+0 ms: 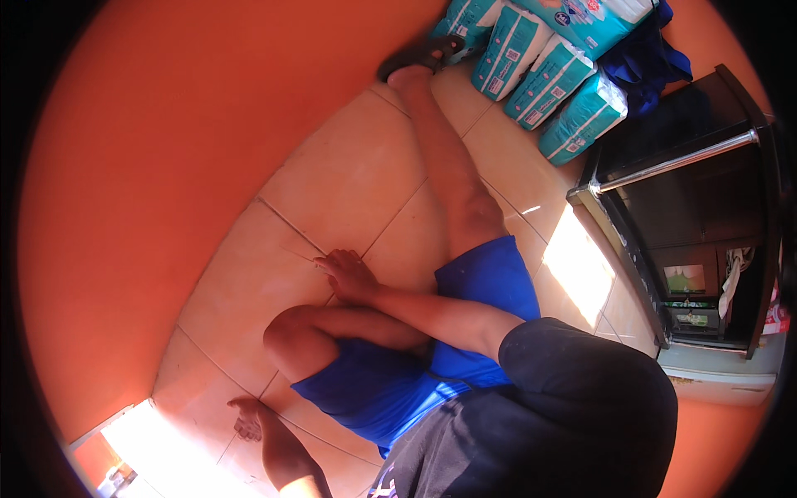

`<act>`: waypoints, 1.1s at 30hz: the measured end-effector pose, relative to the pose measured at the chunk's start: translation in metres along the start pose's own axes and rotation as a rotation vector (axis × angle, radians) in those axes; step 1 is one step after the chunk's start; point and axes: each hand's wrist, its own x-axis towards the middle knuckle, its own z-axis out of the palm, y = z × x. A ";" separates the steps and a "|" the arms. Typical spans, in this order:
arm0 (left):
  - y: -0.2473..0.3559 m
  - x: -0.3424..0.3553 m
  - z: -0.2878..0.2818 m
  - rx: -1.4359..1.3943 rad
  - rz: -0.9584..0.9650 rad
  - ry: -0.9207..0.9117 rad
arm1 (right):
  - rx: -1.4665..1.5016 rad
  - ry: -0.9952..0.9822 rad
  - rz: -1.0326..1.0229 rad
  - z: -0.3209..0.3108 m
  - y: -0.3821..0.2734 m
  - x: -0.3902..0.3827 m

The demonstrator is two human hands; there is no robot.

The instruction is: The person kneels on a tiled floor and uses a putty knife to scrape and smooth the grout lines between tiles. The person repeatedly scrapes along the seams and occasionally wipes the blade with their hand.

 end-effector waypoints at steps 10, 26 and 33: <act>0.000 0.008 0.011 0.018 0.017 -0.036 | -0.042 0.069 -0.135 0.003 -0.006 0.004; -0.032 0.084 0.175 0.008 -0.049 -0.006 | 0.039 0.114 -0.187 0.006 -0.019 0.010; -0.022 0.041 0.153 -0.146 -0.065 -0.158 | -0.051 0.196 -0.121 -0.001 0.011 0.000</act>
